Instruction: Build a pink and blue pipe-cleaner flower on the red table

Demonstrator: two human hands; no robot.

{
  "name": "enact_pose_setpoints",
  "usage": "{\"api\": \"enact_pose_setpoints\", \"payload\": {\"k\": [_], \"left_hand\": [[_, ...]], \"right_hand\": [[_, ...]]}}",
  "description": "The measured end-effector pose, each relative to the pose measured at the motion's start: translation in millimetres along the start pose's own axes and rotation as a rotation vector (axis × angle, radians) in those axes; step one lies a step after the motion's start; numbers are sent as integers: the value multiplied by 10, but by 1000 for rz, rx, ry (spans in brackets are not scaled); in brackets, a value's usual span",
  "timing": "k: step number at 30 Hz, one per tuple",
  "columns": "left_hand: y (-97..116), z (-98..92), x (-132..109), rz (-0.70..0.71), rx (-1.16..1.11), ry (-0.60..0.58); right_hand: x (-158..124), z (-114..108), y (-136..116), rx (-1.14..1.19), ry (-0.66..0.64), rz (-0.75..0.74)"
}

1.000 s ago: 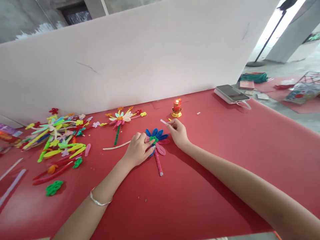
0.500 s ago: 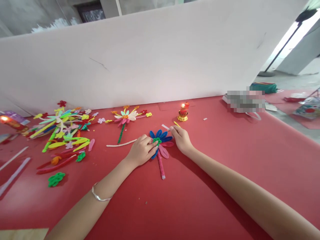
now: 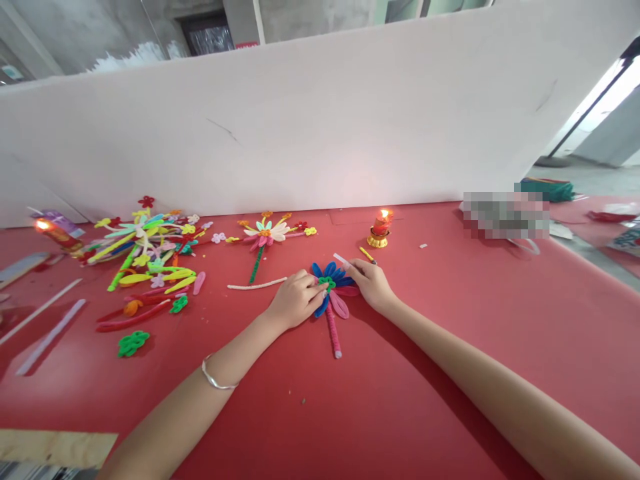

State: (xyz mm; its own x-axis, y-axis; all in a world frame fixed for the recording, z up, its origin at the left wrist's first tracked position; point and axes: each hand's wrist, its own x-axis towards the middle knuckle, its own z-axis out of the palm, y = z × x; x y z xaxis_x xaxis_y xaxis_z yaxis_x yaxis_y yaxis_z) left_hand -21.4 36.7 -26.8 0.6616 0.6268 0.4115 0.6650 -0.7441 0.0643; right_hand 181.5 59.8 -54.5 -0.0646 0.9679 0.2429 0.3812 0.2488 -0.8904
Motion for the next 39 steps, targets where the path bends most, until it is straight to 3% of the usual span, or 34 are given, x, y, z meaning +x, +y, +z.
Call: {"api": "enact_pose_setpoints", "payload": {"k": [11, 17, 39], "left_hand": [[-1, 12, -3, 1, -5, 1], [11, -2, 7, -2, -8, 3], [-3, 29, -6, -3, 10, 13]], "right_hand": [[-51, -4, -51, -47, 8, 36], [-30, 1, -38, -29, 31, -24], [-42, -11, -49, -164, -60, -64]]}}
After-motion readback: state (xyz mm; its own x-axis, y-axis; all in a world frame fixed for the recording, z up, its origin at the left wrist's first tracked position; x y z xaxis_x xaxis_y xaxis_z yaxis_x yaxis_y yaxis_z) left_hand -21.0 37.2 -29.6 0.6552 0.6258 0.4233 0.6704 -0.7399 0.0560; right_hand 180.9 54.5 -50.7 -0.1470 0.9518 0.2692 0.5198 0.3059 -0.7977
